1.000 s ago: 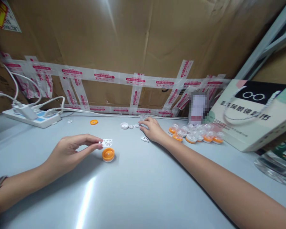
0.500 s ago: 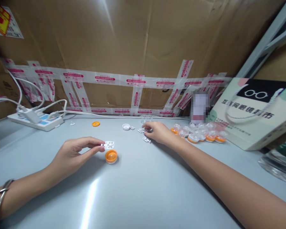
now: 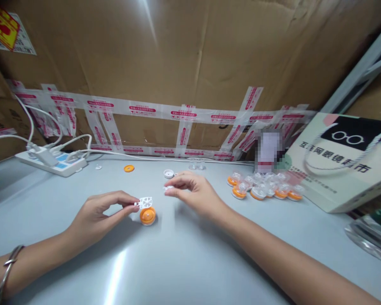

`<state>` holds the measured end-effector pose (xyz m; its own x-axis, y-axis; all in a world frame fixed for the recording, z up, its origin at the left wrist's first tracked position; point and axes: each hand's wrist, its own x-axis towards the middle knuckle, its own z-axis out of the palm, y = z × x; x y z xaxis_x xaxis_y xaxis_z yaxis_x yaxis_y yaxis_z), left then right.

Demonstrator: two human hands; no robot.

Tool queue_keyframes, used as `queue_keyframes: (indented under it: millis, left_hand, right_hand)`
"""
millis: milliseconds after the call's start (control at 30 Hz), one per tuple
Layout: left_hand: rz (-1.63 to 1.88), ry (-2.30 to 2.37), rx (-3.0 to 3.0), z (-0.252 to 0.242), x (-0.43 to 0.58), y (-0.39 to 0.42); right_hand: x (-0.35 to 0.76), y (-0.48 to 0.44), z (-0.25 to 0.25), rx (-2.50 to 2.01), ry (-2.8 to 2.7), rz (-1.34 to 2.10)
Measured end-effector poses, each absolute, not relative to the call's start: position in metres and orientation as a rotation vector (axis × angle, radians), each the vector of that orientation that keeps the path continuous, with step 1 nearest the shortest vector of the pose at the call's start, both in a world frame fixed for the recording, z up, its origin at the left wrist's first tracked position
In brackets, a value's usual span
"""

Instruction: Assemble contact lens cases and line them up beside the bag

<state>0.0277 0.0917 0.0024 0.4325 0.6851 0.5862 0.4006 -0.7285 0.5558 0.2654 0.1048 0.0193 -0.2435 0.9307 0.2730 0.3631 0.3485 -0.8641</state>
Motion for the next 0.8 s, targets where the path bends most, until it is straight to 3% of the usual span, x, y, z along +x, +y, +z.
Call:
queue_keyframes:
  millis: [400, 800]
  left_hand:
    - [1.234, 0.798, 2.399, 0.003, 0.033, 0.084]
    - [1.252, 0.715, 2.504, 0.002, 0.033, 0.082]
  right_hand:
    - [0.232, 0.077, 0.005, -0.942, -1.679, 1.015]
    - [0.226, 0.077, 0.008, -0.976, -1.368, 1.588]
